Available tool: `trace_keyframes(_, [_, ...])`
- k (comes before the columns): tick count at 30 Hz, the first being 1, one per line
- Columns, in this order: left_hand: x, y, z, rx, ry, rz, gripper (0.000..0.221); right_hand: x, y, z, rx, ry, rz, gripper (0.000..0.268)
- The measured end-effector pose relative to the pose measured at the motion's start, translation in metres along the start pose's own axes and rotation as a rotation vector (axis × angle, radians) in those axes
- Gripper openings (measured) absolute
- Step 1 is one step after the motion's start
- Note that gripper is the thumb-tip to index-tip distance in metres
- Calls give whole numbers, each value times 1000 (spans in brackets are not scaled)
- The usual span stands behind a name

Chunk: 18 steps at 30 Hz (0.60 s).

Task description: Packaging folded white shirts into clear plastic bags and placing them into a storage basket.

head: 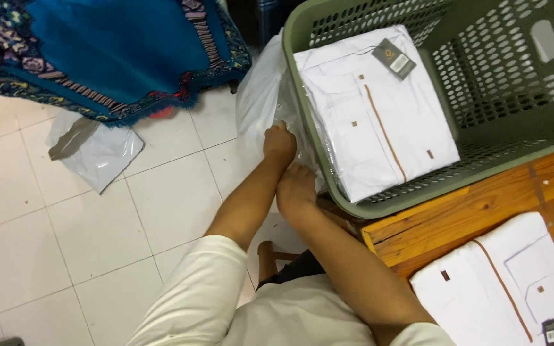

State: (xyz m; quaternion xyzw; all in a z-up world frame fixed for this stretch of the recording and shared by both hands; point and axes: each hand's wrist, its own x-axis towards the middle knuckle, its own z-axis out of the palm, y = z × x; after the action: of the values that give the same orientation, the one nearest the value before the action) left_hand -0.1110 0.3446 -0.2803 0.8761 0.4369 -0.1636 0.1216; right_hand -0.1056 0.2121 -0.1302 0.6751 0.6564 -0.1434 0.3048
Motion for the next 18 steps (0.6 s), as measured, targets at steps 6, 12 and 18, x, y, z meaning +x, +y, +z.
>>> trace_keyframes(6, [18, 14, 54, 168, 61, 112, 14, 4, 11, 39, 131, -52, -44, 30])
trace_keyframes(12, [-63, 28, -33, -258, -377, -68, 55, -47, 22, 0, 172, 245, -319, 59])
trace_keyframes(18, [-34, -70, 31, -1389, 665, 349, 35, -221, 125, -49, 954, 562, -724, 37])
